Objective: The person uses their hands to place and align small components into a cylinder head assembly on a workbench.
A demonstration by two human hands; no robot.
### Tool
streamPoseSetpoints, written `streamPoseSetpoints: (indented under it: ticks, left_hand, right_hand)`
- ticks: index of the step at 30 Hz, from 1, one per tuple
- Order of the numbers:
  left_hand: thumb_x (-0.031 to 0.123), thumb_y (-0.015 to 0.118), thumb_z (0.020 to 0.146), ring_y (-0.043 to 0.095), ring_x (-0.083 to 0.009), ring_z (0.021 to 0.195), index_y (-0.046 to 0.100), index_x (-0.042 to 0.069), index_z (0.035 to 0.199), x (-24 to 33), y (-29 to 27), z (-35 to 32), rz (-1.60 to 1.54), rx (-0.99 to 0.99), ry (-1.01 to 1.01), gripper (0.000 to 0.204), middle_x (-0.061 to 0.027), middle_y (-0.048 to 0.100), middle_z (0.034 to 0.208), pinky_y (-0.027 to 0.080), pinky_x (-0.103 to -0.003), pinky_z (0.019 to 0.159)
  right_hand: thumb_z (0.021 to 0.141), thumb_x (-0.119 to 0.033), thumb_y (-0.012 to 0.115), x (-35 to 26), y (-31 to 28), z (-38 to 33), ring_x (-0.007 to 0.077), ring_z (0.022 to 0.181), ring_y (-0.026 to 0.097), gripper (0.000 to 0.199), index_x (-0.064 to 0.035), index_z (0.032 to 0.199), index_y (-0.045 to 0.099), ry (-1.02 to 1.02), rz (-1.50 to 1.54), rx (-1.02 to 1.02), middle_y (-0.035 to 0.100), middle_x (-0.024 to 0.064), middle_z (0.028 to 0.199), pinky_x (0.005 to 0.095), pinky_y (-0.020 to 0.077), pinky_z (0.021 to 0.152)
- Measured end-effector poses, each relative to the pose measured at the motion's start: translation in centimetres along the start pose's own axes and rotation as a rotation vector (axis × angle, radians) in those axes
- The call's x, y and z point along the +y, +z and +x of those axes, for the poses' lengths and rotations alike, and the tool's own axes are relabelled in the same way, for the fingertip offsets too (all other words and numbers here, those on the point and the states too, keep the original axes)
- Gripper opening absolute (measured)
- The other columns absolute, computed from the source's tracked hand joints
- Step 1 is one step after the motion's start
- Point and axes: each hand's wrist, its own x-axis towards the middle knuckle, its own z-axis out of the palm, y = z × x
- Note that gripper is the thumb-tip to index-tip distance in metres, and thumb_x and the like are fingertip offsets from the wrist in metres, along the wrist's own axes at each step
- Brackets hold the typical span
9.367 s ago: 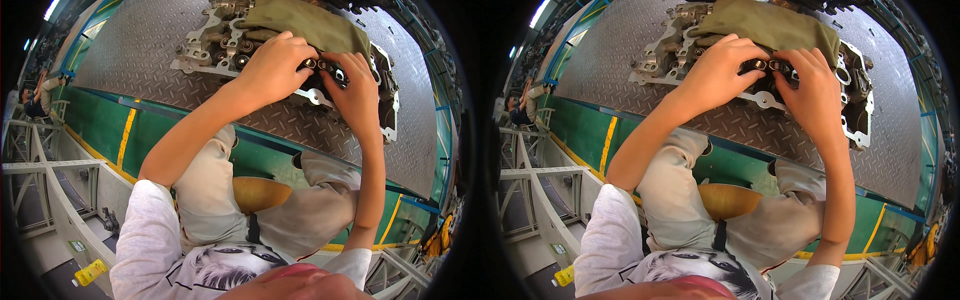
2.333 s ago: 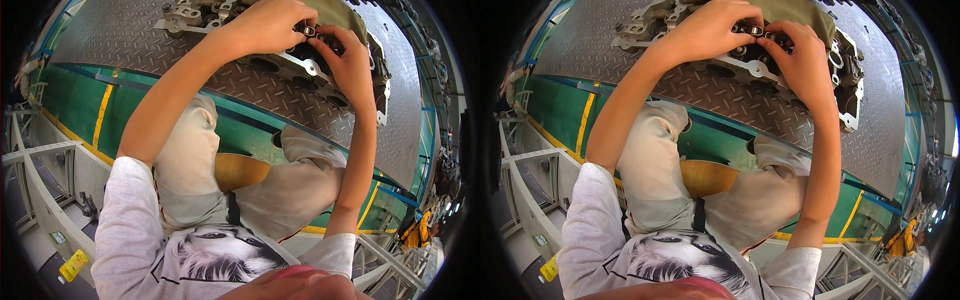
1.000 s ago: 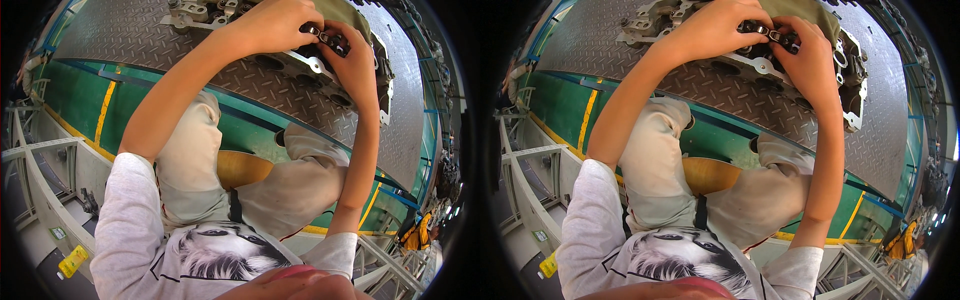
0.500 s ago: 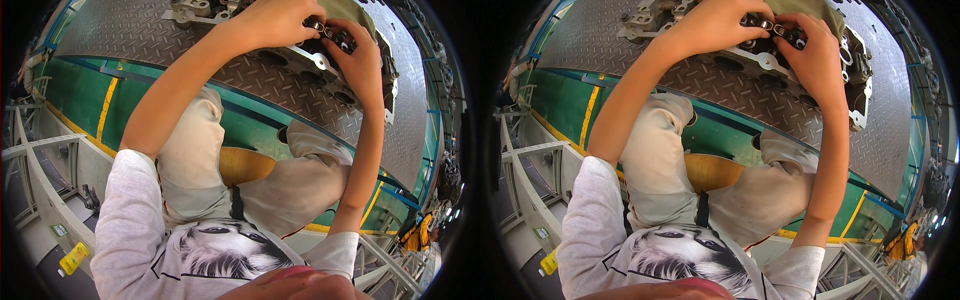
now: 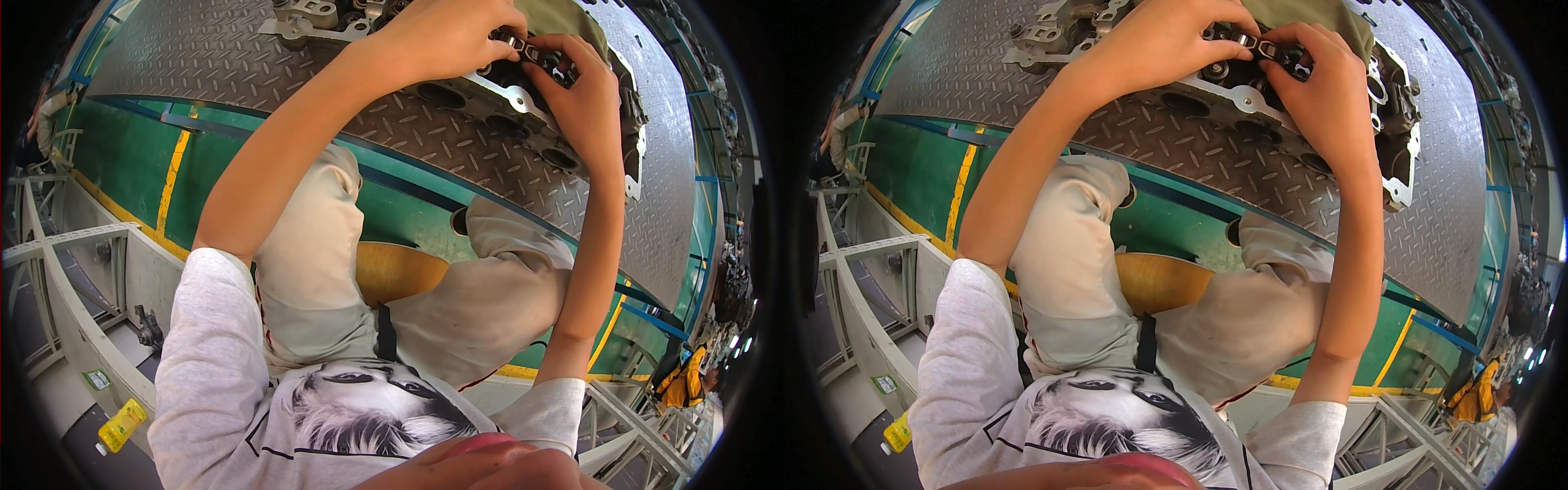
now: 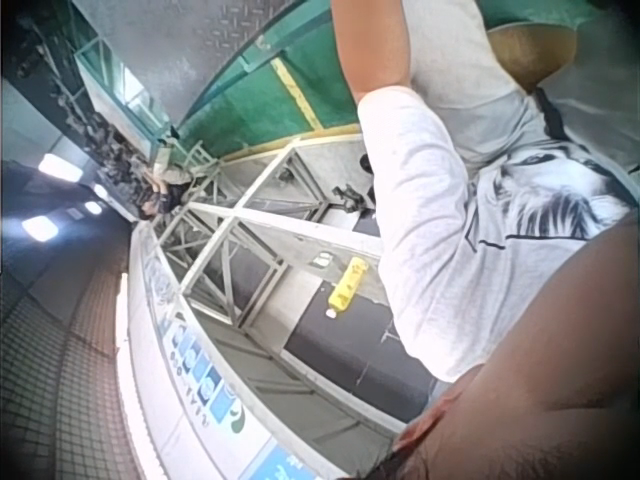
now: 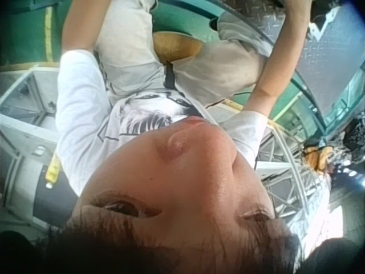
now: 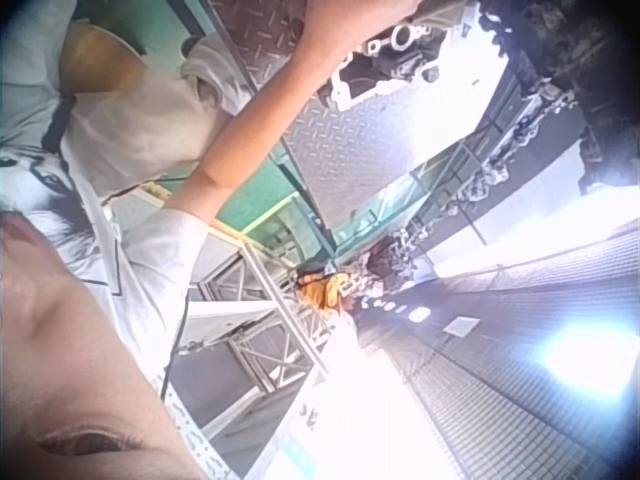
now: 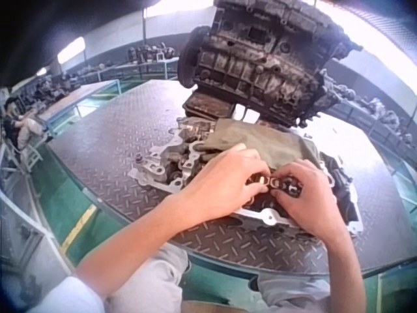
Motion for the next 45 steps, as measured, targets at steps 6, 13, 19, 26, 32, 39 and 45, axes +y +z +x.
streamPoseSetpoints:
  ticks: [6, 13, 19, 26, 32, 39, 45]
  left_hand:
    - [0.011, 0.073, 0.081, 0.060, -0.0357, 0.100, 0.072, -0.002, 0.095, 0.02, 0.14, 0.00, -0.022, -0.011, -0.024, 0.019, -0.0176, 0.066, 0.095, 0.049, -0.043, 0.089]
    - [0.011, 0.074, 0.081, 0.060, -0.0357, 0.098, 0.072, -0.001, 0.092, 0.39, 0.01, 0.00, 0.013, -0.005, -0.025, 0.016, -0.0167, 0.065, 0.094, 0.049, -0.044, 0.088]
    - [0.009, 0.073, 0.080, 0.060, -0.0360, 0.097, 0.071, -0.001, 0.091, 0.28, 0.22, 0.01, 0.009, -0.006, -0.029, 0.015, -0.0170, 0.065, 0.093, 0.049, -0.044, 0.087]
    - [0.006, 0.071, 0.078, 0.059, -0.0368, 0.097, 0.070, 0.000, 0.091, 0.32, 0.38, -0.07, 0.064, 0.019, -0.055, 0.015, -0.0177, 0.065, 0.094, 0.049, -0.043, 0.089]
    - [0.005, 0.070, 0.078, 0.059, -0.0369, 0.099, 0.069, -0.001, 0.094, 0.04, 0.45, -0.10, 0.062, 0.013, -0.046, 0.017, -0.0184, 0.065, 0.098, 0.049, -0.043, 0.090]
    - [0.004, 0.067, 0.078, 0.058, -0.0377, 0.101, 0.065, -0.002, 0.102, 0.03, 0.34, -0.20, 0.004, 0.000, -0.064, 0.024, -0.0196, 0.065, 0.100, 0.048, -0.044, 0.092]
    - [0.001, 0.060, 0.080, 0.058, -0.0359, 0.103, 0.062, -0.003, 0.109, 0.24, 0.15, -0.32, -0.111, 0.026, -0.036, 0.030, -0.0199, 0.064, 0.101, 0.048, -0.043, 0.093]
  right_hand:
    - [0.078, -0.008, 0.075, 0.16, 0.10, -0.11, 0.0238, 0.076, 0.056, 0.029, -0.0053, 0.107, 0.071, 0.052, 0.009, -0.018, 0.065, 0.0102, 0.088, 0.0346, 0.0492, 0.075]
    - [0.077, -0.007, 0.075, 0.17, 0.22, -0.17, 0.0234, 0.078, 0.057, 0.035, -0.0078, 0.112, 0.070, 0.081, 0.056, -0.027, 0.068, 0.0103, 0.092, 0.0349, 0.0500, 0.076]
    - [0.077, -0.007, 0.076, -0.47, -0.12, -0.13, 0.0236, 0.084, 0.058, 0.034, -0.0054, 0.110, 0.068, 0.061, 0.030, -0.012, 0.069, 0.0092, 0.094, 0.0344, 0.0499, 0.079]
    - [0.078, -0.008, 0.077, -0.56, -0.16, 0.03, 0.0250, 0.088, 0.061, 0.031, -0.0036, 0.108, 0.068, -0.050, 0.042, 0.022, 0.069, 0.0100, 0.098, 0.0360, 0.0508, 0.081]
    - [0.081, -0.009, 0.077, -0.49, -0.07, 0.20, 0.0275, 0.090, 0.063, 0.026, -0.0025, 0.105, 0.070, -0.075, 0.029, 0.039, 0.068, 0.0108, 0.097, 0.0369, 0.0513, 0.081]
    - [0.081, -0.010, 0.076, -0.02, 0.17, 0.37, 0.0274, 0.090, 0.063, 0.023, -0.0032, 0.103, 0.072, -0.127, -0.014, 0.041, 0.068, 0.0113, 0.096, 0.0362, 0.0509, 0.081]
    - [0.083, -0.008, 0.073, -0.74, -0.04, 0.41, 0.0275, 0.086, 0.064, 0.018, -0.0027, 0.101, 0.072, -0.074, 0.065, 0.057, 0.068, 0.0115, 0.094, 0.0349, 0.0508, 0.080]
